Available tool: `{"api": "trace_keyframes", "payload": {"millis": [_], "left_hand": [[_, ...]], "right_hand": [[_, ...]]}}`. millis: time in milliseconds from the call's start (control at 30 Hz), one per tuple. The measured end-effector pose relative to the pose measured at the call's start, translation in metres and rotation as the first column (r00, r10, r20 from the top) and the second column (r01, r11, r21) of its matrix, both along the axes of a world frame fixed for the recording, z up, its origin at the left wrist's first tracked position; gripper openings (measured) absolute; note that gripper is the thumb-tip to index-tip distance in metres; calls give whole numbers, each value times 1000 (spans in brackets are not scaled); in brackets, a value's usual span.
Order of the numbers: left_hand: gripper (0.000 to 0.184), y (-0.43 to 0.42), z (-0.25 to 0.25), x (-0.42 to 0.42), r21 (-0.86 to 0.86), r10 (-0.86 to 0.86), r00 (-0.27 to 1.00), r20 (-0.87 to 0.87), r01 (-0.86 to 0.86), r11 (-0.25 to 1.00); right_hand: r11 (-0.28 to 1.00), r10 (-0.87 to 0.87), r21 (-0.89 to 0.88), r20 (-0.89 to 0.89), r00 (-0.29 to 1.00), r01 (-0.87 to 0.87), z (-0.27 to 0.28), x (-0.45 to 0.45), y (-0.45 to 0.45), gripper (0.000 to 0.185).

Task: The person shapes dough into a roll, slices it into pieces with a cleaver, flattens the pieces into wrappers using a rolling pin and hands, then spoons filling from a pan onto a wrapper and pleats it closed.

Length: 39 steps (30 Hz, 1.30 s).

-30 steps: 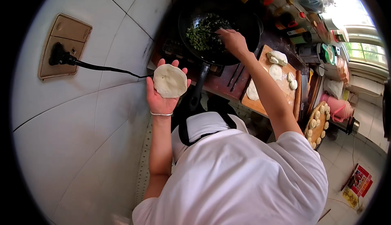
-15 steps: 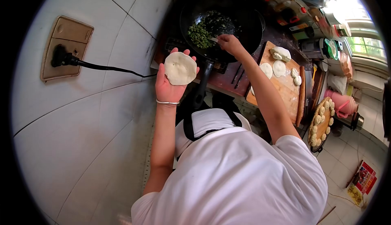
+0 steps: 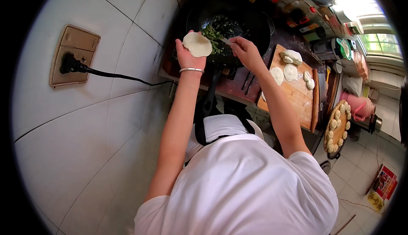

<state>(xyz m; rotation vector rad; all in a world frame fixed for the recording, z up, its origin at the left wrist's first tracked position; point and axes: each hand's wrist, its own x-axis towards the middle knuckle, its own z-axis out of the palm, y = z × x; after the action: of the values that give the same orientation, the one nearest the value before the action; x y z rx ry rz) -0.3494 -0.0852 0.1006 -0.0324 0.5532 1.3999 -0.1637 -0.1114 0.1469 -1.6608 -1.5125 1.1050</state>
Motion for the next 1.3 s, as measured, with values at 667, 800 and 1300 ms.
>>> {"api": "trace_keyframes", "payload": {"millis": [667,800,1300], "left_hand": [[72,-19,-3,-9,45,-91,932,351,80,996],[73,-41,-2,-37,-8,-32,958,283,36,999],[74,-44,-7,-39,-32,14,1000,17,-14,999]], "right_hand": [[976,-176,210,623,762,54,-11,14,4,19],[1000,-11,-3,815,579,23,-39,18,17,22],[911,-111,-412,-182,977,26,-33,5,19,23]]}}
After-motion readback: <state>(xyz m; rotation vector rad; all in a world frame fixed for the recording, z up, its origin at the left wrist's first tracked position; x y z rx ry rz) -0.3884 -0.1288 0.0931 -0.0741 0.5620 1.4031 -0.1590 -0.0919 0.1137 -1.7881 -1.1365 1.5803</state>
